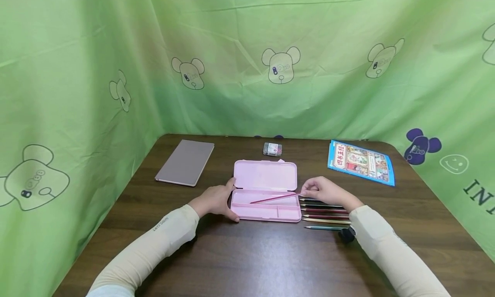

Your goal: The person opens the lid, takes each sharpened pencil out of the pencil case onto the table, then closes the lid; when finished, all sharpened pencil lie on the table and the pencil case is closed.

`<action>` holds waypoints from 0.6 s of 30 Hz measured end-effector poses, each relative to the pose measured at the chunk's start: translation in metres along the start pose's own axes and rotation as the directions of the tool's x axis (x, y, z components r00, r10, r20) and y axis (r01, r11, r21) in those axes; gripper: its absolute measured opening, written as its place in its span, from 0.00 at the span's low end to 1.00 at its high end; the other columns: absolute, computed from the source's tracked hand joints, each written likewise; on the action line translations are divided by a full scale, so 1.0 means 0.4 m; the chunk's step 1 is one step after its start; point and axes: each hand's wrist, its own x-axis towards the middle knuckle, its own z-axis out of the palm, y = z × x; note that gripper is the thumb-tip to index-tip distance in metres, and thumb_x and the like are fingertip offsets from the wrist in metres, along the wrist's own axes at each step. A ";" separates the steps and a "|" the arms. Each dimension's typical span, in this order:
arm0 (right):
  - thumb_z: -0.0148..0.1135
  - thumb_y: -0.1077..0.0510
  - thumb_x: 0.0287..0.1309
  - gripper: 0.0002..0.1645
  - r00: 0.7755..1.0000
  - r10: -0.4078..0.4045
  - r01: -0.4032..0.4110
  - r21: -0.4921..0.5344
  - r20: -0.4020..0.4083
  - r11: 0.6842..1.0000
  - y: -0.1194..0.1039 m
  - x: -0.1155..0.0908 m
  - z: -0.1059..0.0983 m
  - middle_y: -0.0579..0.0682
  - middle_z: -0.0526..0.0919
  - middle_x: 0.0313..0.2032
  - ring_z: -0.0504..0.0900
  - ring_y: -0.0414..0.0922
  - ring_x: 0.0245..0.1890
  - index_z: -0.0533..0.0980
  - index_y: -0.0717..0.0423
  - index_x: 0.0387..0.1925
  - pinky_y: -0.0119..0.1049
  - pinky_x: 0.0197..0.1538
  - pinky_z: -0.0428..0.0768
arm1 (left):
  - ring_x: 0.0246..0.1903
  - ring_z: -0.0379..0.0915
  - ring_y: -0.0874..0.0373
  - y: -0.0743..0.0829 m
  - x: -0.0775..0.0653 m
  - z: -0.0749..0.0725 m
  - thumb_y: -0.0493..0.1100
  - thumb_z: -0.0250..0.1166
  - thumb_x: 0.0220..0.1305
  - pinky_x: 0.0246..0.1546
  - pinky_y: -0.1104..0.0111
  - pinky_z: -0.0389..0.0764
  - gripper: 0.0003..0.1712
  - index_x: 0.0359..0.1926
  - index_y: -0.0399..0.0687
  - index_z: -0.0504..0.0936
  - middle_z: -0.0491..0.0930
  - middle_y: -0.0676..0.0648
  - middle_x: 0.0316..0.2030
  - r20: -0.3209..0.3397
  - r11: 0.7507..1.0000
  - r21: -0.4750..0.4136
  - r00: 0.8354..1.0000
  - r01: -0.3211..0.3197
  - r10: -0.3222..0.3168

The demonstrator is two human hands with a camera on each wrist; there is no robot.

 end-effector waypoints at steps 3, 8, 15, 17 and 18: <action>0.58 0.55 0.60 0.11 0.999 0.036 -0.035 0.029 -0.033 0.999 0.010 -0.022 -0.008 0.48 0.76 0.19 0.63 0.32 0.15 0.78 0.61 0.33 0.29 0.24 0.67 | 0.51 0.75 0.49 -0.002 0.000 0.001 0.68 0.75 0.28 0.51 0.57 0.73 0.73 0.69 0.40 0.47 0.76 0.46 0.56 0.000 1.000 -0.002 1.000 -0.001 0.001; 0.58 0.54 0.60 0.13 0.993 0.085 -0.080 0.065 -0.086 0.995 0.029 -0.058 -0.027 0.42 0.65 0.12 0.59 0.32 0.12 0.77 0.62 0.34 0.29 0.20 0.63 | 0.50 0.75 0.49 -0.003 -0.002 0.001 0.68 0.75 0.28 0.50 0.57 0.73 0.73 0.69 0.40 0.47 0.76 0.45 0.55 0.005 1.000 -0.001 1.000 0.002 -0.002; 0.58 0.53 0.61 0.15 0.983 0.141 -0.132 0.081 -0.119 0.988 0.042 -0.119 -0.063 0.40 0.63 0.12 0.58 0.33 0.12 0.76 0.64 0.36 0.29 0.19 0.63 | 0.48 0.76 0.48 -0.002 -0.002 -0.001 0.67 0.76 0.28 0.49 0.57 0.74 0.74 0.69 0.38 0.46 0.77 0.42 0.53 -0.001 1.000 0.006 1.000 -0.005 0.005; 0.57 0.53 0.61 0.16 0.981 0.156 -0.146 0.091 -0.116 0.985 0.048 -0.141 -0.072 0.39 0.63 0.12 0.57 0.33 0.12 0.76 0.65 0.37 0.30 0.18 0.63 | 0.47 0.77 0.48 -0.002 -0.002 0.000 0.67 0.76 0.28 0.48 0.58 0.75 0.74 0.69 0.38 0.47 0.78 0.42 0.53 -0.003 1.000 0.014 1.000 -0.013 0.013; 0.57 0.53 0.61 0.16 0.981 0.158 -0.148 0.092 -0.114 0.985 0.051 -0.153 -0.077 0.39 0.62 0.12 0.57 0.33 0.12 0.75 0.65 0.37 0.30 0.18 0.63 | 0.47 0.77 0.48 -0.002 -0.001 0.001 0.67 0.76 0.28 0.48 0.58 0.75 0.74 0.69 0.37 0.47 0.78 0.41 0.52 -0.005 1.000 0.016 1.000 -0.017 0.017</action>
